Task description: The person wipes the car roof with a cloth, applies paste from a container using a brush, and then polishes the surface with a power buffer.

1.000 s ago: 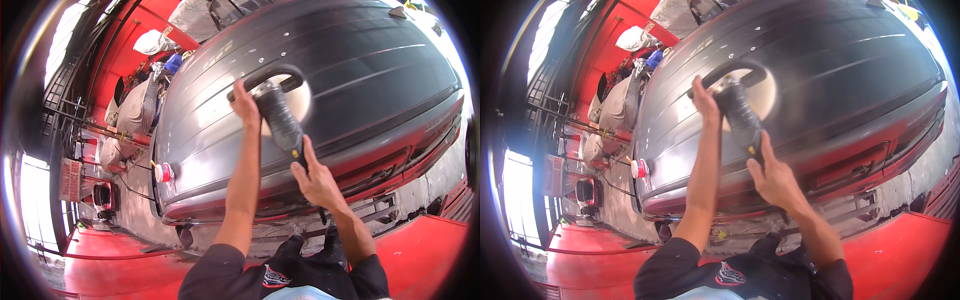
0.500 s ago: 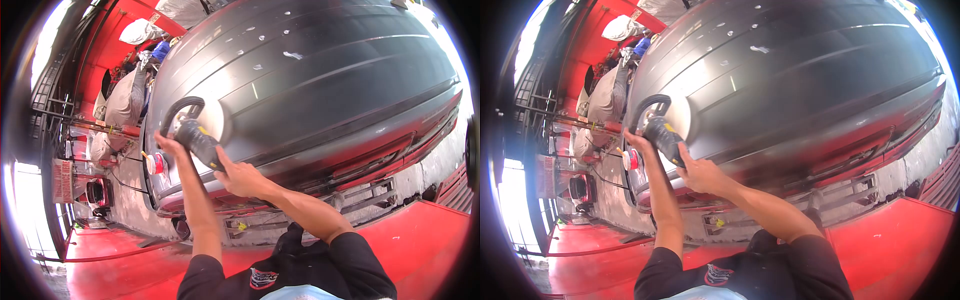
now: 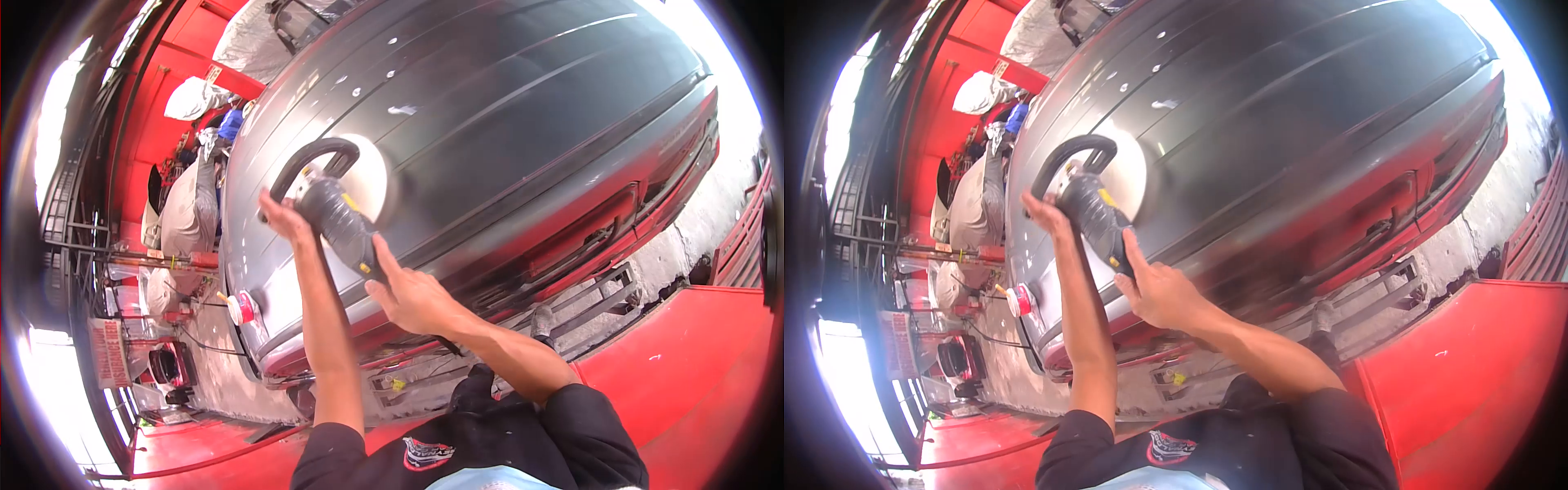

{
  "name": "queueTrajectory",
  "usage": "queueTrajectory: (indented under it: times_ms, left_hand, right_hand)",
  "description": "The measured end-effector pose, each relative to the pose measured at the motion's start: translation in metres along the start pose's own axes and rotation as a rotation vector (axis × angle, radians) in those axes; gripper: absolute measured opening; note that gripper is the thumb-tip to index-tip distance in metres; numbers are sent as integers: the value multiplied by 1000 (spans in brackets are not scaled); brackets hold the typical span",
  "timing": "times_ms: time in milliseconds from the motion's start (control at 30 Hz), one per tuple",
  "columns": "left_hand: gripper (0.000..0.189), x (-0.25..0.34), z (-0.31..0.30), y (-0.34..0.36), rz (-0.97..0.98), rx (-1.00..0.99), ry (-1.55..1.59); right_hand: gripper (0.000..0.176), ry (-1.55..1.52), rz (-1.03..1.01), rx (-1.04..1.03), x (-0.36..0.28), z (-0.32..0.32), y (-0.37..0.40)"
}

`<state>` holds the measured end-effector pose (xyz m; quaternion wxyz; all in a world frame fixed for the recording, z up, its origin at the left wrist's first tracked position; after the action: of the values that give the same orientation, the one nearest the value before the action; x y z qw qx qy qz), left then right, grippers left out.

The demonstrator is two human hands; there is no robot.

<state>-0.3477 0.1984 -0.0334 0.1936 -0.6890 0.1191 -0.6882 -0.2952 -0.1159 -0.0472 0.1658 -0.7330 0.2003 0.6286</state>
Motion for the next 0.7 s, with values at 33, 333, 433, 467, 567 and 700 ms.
queueTrajectory:
  times_ms: [33, 333, 433, 467, 567, 700]
  left_hand:
    - [49, 7, 27, 13, -44, -53, 45]
    - [32, 86, 271, 158, 51, -433, 286]
    - [28, 106, 328, 192, 115, -488, 260]
    - [29, 105, 345, 200, 203, -522, 263]
    - [27, 120, 366, 221, 380, -452, 290]
    - [29, 124, 359, 224, -50, -448, 327]
  right_hand:
    - [73, -1, -31, 85, 0, -18, 2]
    - [76, 68, 151, 426, 21, -189, 25]
    - [76, 77, 171, 560, 34, -230, 25]
    - [75, 24, 216, 558, 35, -240, 26]
    - [73, 110, 95, 674, 43, -259, 28]
    - [72, 109, 203, 634, 40, -257, 30]
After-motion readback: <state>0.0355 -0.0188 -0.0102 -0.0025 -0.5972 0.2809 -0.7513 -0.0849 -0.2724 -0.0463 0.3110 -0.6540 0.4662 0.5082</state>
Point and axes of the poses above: each hand's wrist, its own y-axis away from the middle knuckle, its own z-axis out of the palm, x = y × z, the point moved 5 cm from there along -y, towards the middle knuckle, and after that the axes turned 9 degrees about x, right-handed, at the moved point
